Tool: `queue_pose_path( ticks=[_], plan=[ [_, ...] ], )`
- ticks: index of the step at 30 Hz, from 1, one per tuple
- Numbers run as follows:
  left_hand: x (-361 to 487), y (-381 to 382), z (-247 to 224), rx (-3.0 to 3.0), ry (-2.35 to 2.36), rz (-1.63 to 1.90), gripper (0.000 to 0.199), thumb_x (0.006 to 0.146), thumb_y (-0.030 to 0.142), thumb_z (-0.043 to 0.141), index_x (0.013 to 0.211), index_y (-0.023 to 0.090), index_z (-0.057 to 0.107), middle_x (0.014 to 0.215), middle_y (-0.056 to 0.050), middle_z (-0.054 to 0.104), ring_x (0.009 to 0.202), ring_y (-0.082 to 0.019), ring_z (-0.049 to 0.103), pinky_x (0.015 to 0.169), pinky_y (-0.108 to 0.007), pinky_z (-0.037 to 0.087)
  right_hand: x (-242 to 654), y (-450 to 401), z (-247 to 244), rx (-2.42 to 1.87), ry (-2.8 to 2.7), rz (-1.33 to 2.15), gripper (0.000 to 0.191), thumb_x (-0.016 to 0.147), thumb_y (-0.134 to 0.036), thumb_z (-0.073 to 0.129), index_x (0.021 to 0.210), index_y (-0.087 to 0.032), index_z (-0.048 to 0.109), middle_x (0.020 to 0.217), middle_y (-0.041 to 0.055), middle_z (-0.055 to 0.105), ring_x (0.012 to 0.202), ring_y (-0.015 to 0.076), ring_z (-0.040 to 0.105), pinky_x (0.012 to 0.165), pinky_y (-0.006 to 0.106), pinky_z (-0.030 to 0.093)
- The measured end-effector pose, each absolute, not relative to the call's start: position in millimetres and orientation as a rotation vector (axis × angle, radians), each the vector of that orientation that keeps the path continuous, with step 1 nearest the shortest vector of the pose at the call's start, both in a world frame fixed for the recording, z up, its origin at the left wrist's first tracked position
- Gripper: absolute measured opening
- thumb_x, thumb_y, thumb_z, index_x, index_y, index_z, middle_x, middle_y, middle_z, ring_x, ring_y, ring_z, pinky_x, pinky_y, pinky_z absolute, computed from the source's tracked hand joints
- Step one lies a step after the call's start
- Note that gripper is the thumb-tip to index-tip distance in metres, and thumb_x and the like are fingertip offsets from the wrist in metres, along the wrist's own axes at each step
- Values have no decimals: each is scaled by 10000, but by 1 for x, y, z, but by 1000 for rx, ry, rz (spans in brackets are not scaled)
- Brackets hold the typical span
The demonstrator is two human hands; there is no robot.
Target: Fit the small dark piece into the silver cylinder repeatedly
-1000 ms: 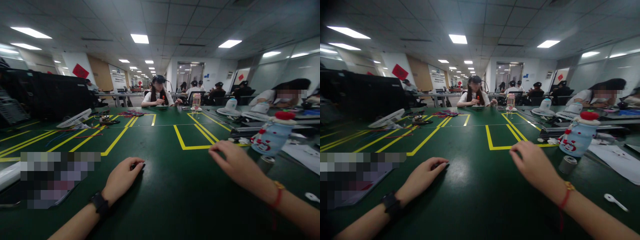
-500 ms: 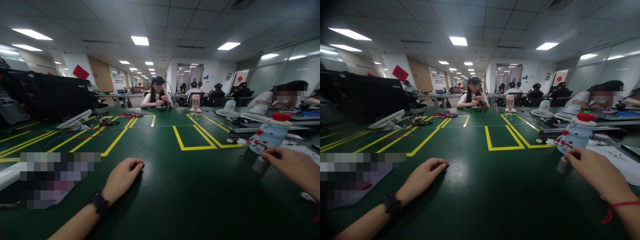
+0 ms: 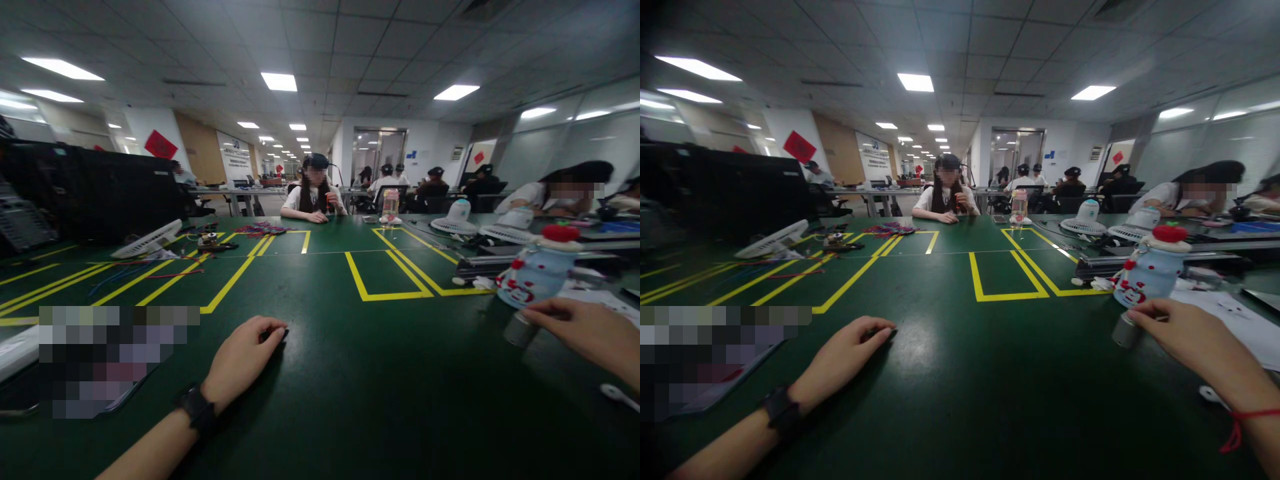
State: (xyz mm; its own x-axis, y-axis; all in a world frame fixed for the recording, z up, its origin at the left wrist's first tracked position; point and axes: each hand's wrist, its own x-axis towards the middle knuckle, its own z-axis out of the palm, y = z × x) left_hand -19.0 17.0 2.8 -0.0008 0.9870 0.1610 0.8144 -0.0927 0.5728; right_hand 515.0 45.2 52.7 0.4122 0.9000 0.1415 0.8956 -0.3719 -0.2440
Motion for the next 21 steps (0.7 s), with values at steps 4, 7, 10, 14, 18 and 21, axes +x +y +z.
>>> queue_pose_path(
  ticks=[4, 7, 10, 14, 18, 21],
  plan=[
    [-20, 18, 2, 1963, 1868, 771, 341, 870, 468, 454, 1007, 261, 689, 1062, -37, 684, 972, -257, 621, 802, -349, 469, 521, 46, 48, -2361, -1557, -20, 455, 724, -560, 551, 1001, -224, 682, 967, 79, 670, 861, 256, 594, 724, 344, 393],
    [-20, 18, 2, 1959, 1872, 774, 344, 869, 469, 454, 1009, 262, 690, 1065, -39, 687, 976, -263, 621, 803, -356, 471, 525, 47, 45, -2349, -1579, -25, 415, 744, -544, 532, 941, -217, 696, 958, 91, 670, 858, 264, 593, 719, 352, 389],
    [-20, 18, 2, 1962, 1871, 780, 347, 871, 466, 450, 1011, 258, 690, 1066, -46, 688, 983, -266, 621, 814, -362, 470, 527, 48, 43, -2340, -1583, 2, 387, 757, -498, 539, 964, -210, 694, 966, 97, 671, 864, 260, 597, 731, 353, 394],
    [-19, 18, 1, 1974, 1869, 788, 350, 872, 463, 448, 1013, 252, 690, 1063, -53, 687, 988, -266, 620, 822, -361, 468, 527, 46, 43, -2260, -1600, 83, 478, 722, -500, 603, 1061, -167, 661, 1045, 126, 655, 886, 233, 614, 767, 342, 408],
    [-20, 18, 1, 1989, 1870, 789, 339, 871, 460, 453, 999, 259, 693, 1050, -46, 691, 970, -266, 624, 799, -361, 473, 491, 37, 49, -2122, -1674, 97, 466, 765, -510, 560, 1056, -158, 657, 1015, 150, 655, 837, 223, 623, 737, 355, 425],
    [-20, 19, 0, 2005, 1871, 793, 325, 872, 455, 456, 990, 267, 694, 1040, -39, 692, 963, -265, 625, 785, -361, 476, 427, 27, 53, -1860, -1794, 86, 470, 793, -517, 535, 1132, -200, 611, 1041, 110, 646, 862, 203, 618, 749, 334, 456]
  ],
)
